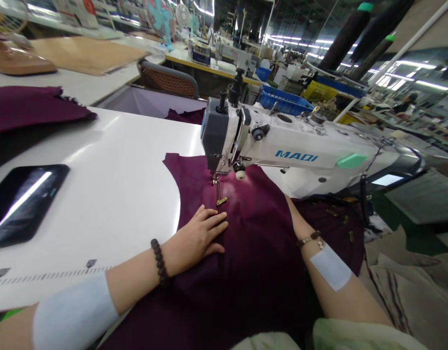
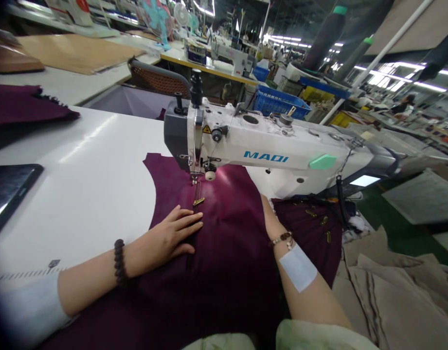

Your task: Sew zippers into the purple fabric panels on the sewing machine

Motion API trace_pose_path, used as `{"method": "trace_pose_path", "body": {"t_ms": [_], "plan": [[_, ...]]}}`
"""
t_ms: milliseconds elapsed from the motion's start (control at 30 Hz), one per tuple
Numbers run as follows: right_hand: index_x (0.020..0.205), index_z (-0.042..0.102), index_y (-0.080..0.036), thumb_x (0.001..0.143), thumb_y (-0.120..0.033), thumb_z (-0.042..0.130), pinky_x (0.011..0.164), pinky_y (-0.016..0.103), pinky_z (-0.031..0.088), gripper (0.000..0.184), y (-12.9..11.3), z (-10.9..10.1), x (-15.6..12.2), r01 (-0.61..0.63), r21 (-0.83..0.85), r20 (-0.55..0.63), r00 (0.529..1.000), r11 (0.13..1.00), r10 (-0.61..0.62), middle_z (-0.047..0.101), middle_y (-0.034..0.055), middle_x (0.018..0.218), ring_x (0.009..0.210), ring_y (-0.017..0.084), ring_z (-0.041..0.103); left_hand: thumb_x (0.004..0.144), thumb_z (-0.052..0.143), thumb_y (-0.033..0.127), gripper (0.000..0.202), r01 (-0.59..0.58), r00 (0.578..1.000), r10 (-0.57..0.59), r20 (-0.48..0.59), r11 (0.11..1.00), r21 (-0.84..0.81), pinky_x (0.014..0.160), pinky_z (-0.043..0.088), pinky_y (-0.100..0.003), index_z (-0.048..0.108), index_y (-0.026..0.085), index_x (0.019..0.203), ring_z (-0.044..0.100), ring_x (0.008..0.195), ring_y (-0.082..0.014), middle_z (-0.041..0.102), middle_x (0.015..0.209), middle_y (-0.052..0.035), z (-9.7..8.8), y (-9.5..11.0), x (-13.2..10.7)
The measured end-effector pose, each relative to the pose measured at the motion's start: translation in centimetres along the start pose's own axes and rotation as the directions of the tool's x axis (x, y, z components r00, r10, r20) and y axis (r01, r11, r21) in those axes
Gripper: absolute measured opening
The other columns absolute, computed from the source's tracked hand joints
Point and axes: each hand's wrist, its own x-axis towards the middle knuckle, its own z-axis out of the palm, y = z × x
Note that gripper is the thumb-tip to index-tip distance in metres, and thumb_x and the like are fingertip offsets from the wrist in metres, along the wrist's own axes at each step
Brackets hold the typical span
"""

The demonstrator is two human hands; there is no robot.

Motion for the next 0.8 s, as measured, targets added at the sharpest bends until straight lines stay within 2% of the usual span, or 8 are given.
{"method": "trace_pose_path", "body": {"t_ms": [133, 233, 267, 333, 400, 533, 667, 800], "plan": [[0.105, 0.063, -0.011, 0.073, -0.029, 0.052, 0.091, 0.044, 0.043, 0.038, 0.1, -3.0, 0.7, -0.15, -0.159, -0.135, 0.982, 0.976, 0.13, 0.068, 0.0122, 0.088, 0.09, 0.026, 0.061, 0.082, 0.059, 0.041, 0.05, 0.015, 1.0, -0.015, -0.016, 1.0, -0.007, 0.101, 0.033, -0.06, 0.054, 0.012, 0.122, 0.046, 0.117, -0.0316, 0.053, 0.128, -0.0148, 0.1, 0.2, 0.0], [0.111, 0.061, -0.01, 0.079, -0.024, 0.045, 0.091, 0.046, 0.041, 0.038, -3.4, -4.0, -0.4, -0.188, -0.252, -0.267, 0.956, 0.949, 0.119, 0.066, 0.0147, 0.091, 0.09, 0.027, 0.061, 0.082, 0.059, 0.042, 0.05, 0.013, 1.0, -0.013, -0.024, 1.0, -0.004, 0.102, 0.033, -0.059, 0.054, 0.013, 0.122, 0.046, 0.117, -0.0311, 0.053, 0.128, -0.0143, 0.3, 0.1, -0.1], [0.112, 0.06, -0.011, 0.083, -0.025, 0.044, 0.091, 0.043, 0.043, 0.036, -5.1, -3.4, -1.1, -0.064, -0.293, -0.242, 0.97, 0.954, -0.01, 0.065, 0.0144, 0.099, 0.093, 0.026, 0.06, 0.082, 0.059, 0.042, 0.05, 0.014, 1.0, -0.014, -0.027, 1.0, 0.002, 0.102, 0.033, -0.059, 0.054, 0.013, 0.122, 0.046, 0.117, -0.0312, 0.053, 0.128, -0.0142, 0.3, 0.1, -0.1], [0.116, 0.058, -0.013, 0.089, -0.024, 0.038, 0.096, 0.039, 0.042, 0.035, -8.4, -0.8, -2.4, 0.237, -0.333, -0.055, 0.961, 0.913, -0.27, 0.06, 0.0129, 0.113, 0.106, 0.023, 0.055, 0.082, 0.059, 0.042, 0.05, 0.018, 0.999, -0.017, -0.03, 1.0, 0.015, 0.102, 0.033, -0.058, 0.054, 0.013, 0.123, 0.046, 0.117, -0.0314, 0.053, 0.128, -0.0144, 0.4, 0.2, -0.1], [0.121, 0.054, -0.013, 0.091, -0.022, 0.037, 0.101, 0.04, 0.038, 0.036, -10.3, 2.6, -3.3, 0.382, -0.37, 0.111, 0.923, 0.847, -0.368, 0.055, 0.0125, 0.124, 0.115, 0.023, 0.049, 0.082, 0.06, 0.042, 0.051, 0.014, 1.0, -0.013, -0.026, 1.0, 0.024, 0.101, 0.034, -0.058, 0.053, 0.013, 0.123, 0.047, 0.116, -0.0317, 0.054, 0.126, -0.0149, 0.3, 0.3, 0.0], [0.128, 0.048, -0.013, 0.094, -0.02, 0.034, 0.108, 0.045, 0.029, 0.038, -9.4, 7.4, -3.1, 0.442, -0.35, 0.275, 0.891, 0.826, -0.361, 0.047, 0.0111, 0.134, 0.127, 0.021, 0.04, 0.086, 0.055, 0.04, 0.043, -0.04, 0.999, 0.04, 0.002, 0.999, -0.01, 0.102, 0.036, -0.054, 0.055, 0.013, 0.119, 0.05, 0.113, -0.029, 0.059, 0.118, -0.0132, -0.6, -0.2, 0.0], [0.13, 0.046, -0.013, 0.092, -0.018, 0.038, 0.109, 0.044, 0.028, 0.039, -7.3, 7.5, -2.5, 0.472, -0.287, 0.303, 0.871, 0.834, -0.388, 0.045, 0.011, 0.136, 0.129, 0.019, 0.038, 0.095, 0.04, 0.032, 0.032, -0.042, 0.998, 0.039, -0.054, 0.998, -0.055, 0.095, 0.047, -0.036, 0.056, 0.014, 0.116, 0.055, 0.109, -0.0205, 0.057, 0.119, -0.0118, -1.6, -2.0, -0.2], [0.131, 0.046, -0.013, 0.091, -0.017, 0.04, 0.11, 0.046, 0.027, 0.04, -7.2, 6.9, -2.5, 0.492, -0.264, 0.313, 0.857, 0.83, -0.409, 0.045, 0.0117, 0.136, 0.129, 0.019, 0.038, 0.091, 0.047, 0.039, 0.041, 0.014, 0.992, -0.002, -0.125, 0.995, 0.096, 0.099, 0.043, -0.045, 0.052, 0.013, 0.121, 0.049, 0.116, -0.0269, 0.053, 0.125, -0.0152, -1.2, -3.6, 0.0]]}}
